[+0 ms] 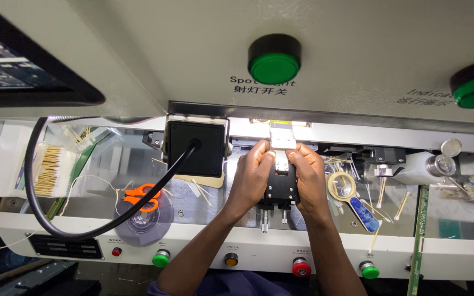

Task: The person uses a wooden stick to clean a small component held in a machine's vise. They then remove the component, manipulate it with their fingers, and place it back into the vise for further work.

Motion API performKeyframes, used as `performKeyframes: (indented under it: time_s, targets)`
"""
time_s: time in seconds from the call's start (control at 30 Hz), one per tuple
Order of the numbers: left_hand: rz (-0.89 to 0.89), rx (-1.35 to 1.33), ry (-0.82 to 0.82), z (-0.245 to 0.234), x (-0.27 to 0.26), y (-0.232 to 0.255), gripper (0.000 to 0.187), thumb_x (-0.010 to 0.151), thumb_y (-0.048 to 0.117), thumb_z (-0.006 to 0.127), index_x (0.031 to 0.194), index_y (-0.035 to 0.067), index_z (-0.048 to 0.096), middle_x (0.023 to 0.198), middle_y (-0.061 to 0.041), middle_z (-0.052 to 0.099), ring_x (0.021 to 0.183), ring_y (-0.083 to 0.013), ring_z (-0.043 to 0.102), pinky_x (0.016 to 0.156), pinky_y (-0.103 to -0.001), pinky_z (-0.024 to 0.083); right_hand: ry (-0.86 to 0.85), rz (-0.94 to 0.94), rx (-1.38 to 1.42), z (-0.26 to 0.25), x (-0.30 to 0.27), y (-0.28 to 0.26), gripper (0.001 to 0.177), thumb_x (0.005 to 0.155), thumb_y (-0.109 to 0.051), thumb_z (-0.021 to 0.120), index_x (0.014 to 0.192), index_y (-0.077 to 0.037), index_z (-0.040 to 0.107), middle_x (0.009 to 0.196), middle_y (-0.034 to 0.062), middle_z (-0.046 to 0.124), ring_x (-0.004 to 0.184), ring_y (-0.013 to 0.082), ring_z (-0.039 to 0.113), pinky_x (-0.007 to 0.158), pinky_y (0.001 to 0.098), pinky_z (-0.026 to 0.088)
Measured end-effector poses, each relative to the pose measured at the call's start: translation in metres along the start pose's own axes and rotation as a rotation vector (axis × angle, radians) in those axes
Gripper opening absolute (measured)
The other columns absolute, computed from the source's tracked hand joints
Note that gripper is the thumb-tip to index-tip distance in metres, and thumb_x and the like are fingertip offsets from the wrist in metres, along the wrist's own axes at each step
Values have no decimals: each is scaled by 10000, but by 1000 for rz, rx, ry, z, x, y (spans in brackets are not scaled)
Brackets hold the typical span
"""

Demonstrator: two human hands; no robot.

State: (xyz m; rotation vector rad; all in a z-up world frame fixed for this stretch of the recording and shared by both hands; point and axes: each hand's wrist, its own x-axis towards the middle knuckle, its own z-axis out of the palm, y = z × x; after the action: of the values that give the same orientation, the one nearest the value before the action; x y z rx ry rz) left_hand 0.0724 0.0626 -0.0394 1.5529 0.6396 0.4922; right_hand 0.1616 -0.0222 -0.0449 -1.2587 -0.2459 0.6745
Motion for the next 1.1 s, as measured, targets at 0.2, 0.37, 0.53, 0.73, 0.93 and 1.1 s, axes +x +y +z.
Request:
performKeyframes:
  time_s: [0.2,0.37,0.53,0.73,0.93,1.1]
  targets:
    - [1,-4,-7,-3,-1,2,205,894,214,463,815,74,591,580,-162,627,649,-244,551,655,-391,469,-9,1,11,3,0,-4,120,865,-99,571,806,2,600,568,73,528,462,115,599,405,251,521]
    - [-2,-19,-14,-4,-3,6,210,908,214,462,837,66,593,578,-157,619,655,-225,536,656,-389,469,-11,2,4,2,0,-4,124,860,-114,582,805,-5,604,568,61,518,466,98,582,405,240,513]
    - [-2,-31,-16,-5,-5,14,213,916,207,455,857,67,604,571,-145,611,661,-210,534,654,-372,470,-2,-2,-1,0,-1,-4,129,853,-126,594,801,-9,610,572,43,508,475,81,568,404,228,501]
    - [6,-42,-25,-6,-5,10,226,931,217,454,886,56,607,581,-156,593,667,-224,536,653,-379,461,3,-11,-19,-14,3,2,151,865,-144,597,799,-9,603,579,27,485,485,72,558,403,206,478]
    - [-37,-105,-88,-6,-7,-24,228,927,225,439,1055,68,544,701,-150,619,696,-262,532,671,-404,447,94,-254,-296,-40,-22,-37,157,877,-170,592,914,-29,650,707,3,500,713,65,443,649,178,384]
    - [114,-260,-28,-2,-13,-29,233,974,191,437,1174,72,424,852,-87,543,796,-161,477,744,-292,426,224,-431,-499,-93,-55,-62,137,909,-115,636,980,-2,670,746,36,502,734,78,433,699,199,397]
